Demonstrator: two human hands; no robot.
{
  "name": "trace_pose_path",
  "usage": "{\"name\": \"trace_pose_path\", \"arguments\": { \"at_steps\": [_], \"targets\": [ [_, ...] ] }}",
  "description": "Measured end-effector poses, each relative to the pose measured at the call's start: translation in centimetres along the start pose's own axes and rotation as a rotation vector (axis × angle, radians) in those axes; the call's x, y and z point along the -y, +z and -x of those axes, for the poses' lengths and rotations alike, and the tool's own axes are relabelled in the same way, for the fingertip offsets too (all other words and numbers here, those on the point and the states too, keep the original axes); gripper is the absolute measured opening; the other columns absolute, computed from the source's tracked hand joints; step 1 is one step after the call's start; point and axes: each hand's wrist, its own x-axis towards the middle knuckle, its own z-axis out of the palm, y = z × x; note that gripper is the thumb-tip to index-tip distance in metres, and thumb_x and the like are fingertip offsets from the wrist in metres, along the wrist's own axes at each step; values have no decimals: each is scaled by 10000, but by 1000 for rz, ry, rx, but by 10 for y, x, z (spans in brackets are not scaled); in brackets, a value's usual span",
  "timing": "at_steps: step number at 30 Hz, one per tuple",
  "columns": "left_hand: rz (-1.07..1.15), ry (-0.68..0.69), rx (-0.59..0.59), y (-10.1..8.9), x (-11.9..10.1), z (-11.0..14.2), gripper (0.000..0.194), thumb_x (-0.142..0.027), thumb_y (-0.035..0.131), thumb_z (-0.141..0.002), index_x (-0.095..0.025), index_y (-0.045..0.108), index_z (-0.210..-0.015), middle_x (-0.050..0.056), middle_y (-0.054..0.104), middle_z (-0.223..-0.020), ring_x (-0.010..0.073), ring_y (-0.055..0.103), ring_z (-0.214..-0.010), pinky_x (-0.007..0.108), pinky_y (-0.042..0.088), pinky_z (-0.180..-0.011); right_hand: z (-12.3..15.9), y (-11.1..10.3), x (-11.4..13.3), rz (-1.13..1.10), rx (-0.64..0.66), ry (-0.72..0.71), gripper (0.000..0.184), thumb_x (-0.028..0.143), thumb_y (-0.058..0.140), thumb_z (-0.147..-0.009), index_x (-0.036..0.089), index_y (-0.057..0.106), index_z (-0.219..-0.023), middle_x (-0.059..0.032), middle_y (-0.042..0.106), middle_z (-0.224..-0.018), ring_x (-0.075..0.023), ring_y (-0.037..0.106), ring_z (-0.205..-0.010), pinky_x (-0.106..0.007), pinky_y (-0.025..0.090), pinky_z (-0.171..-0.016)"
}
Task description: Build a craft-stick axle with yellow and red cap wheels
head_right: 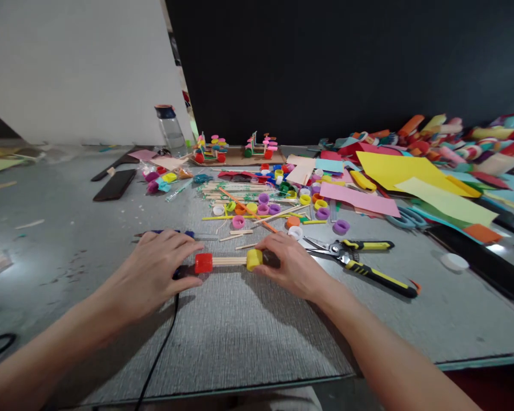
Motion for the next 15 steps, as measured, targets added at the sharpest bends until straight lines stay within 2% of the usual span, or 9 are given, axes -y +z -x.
{"name": "trace_pose_path", "arguments": {
  "at_steps": [7,15],
  "targets": [
    [94,-4,-25,14,1,-3,223,-342,732,-907,-196,724,-1076,73,713,-1106,315,580,-1085,450,369,-883,0,1,-1,38,-19,-15,154,204,738,-904,206,638,-1021,-61,681,-945,-242,606,-887,-372,469,-789],
    [142,6,-19,14,1,-2,201,-317,715,-933,-207,733,-1100,57,714,-1114,295,561,-1098,445,358,-918,0,1,-3,47,-33,-39,177,171,763,-882,209,657,-1019,-67,706,-979,-249,624,-923,-384,488,-822]
  ]
}}
